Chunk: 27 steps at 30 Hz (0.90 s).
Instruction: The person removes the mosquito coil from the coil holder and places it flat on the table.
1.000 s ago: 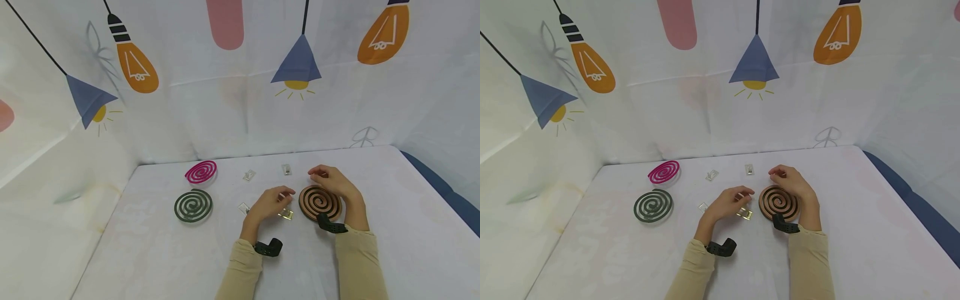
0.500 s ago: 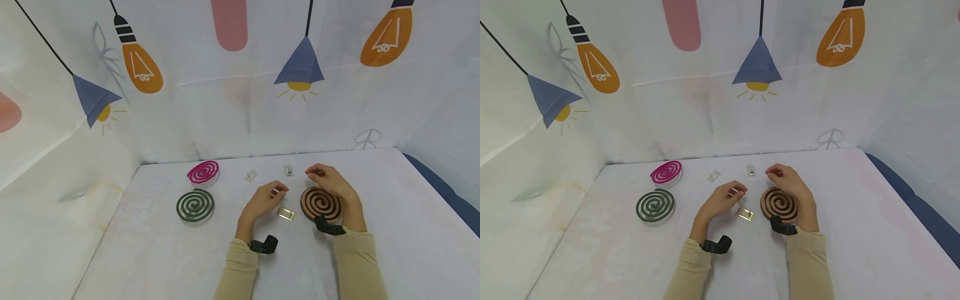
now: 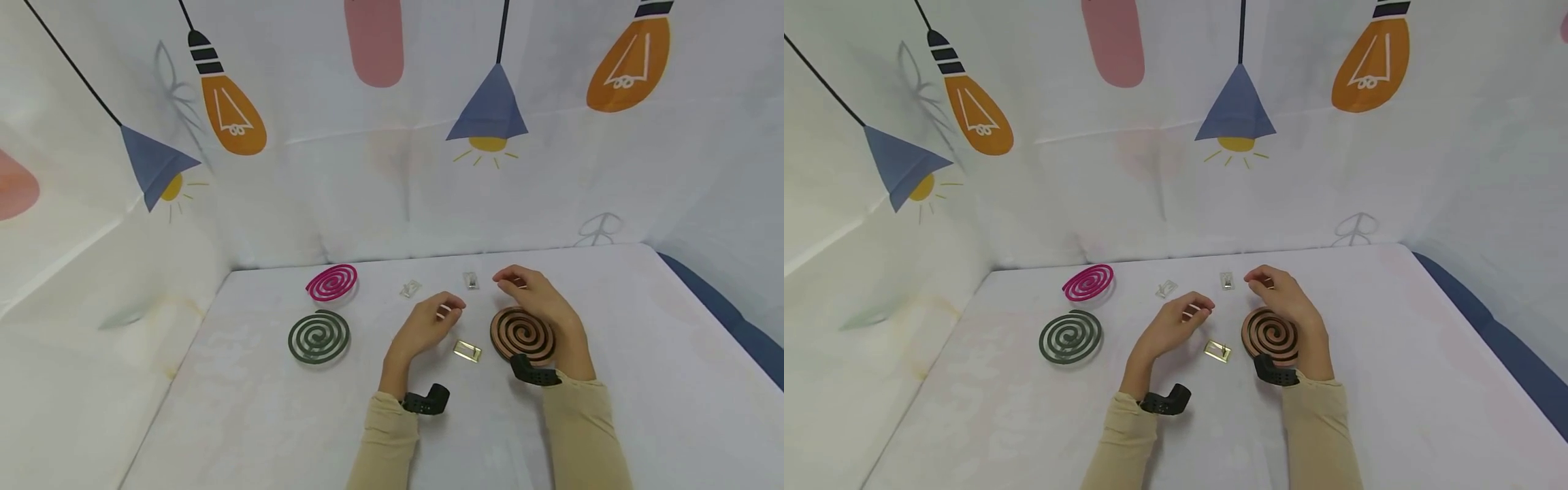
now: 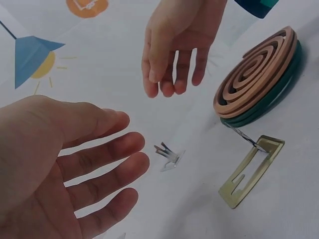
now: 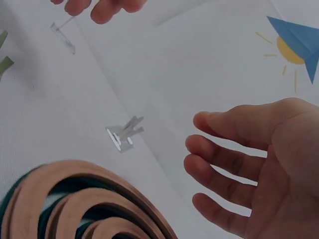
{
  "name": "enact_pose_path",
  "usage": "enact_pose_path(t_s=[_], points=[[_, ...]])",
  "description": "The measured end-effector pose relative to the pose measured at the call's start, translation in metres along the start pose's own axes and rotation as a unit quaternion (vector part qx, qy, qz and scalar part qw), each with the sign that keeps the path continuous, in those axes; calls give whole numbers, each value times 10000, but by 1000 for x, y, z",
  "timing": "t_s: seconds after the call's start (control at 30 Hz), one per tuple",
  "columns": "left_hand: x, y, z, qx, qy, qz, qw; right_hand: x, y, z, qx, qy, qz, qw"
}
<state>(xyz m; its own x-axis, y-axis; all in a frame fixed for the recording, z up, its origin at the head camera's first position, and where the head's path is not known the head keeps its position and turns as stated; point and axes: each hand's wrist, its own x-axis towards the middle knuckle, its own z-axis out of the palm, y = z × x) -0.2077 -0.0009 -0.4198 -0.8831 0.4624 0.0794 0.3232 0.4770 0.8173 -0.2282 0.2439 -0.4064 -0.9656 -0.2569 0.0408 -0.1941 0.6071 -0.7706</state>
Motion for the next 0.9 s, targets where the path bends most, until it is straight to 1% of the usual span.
enact_pose_path(t_s=[0.1,0.2,0.3,0.47,0.57,0.77,0.9], points=[[-1,1,-4,-17,41,9,10000,4,-4,2,-119,81,-160,9998],[-2,2,-9,-23,105,22,9999,6,-5,4,-131,140,-246,9995],[-2,4,-11,-46,132,40,9999,6,-8,4,-114,193,-258,9994],[-3,6,-15,25,157,111,9998,5,-14,9,2,160,-305,9994],[-5,3,-21,126,211,189,9995,8,-18,16,101,145,-310,9994],[-11,-5,-35,301,339,345,9984,13,-31,29,140,92,-247,9996],[-16,-11,-45,362,489,436,9972,16,-38,39,156,63,-478,9987]])
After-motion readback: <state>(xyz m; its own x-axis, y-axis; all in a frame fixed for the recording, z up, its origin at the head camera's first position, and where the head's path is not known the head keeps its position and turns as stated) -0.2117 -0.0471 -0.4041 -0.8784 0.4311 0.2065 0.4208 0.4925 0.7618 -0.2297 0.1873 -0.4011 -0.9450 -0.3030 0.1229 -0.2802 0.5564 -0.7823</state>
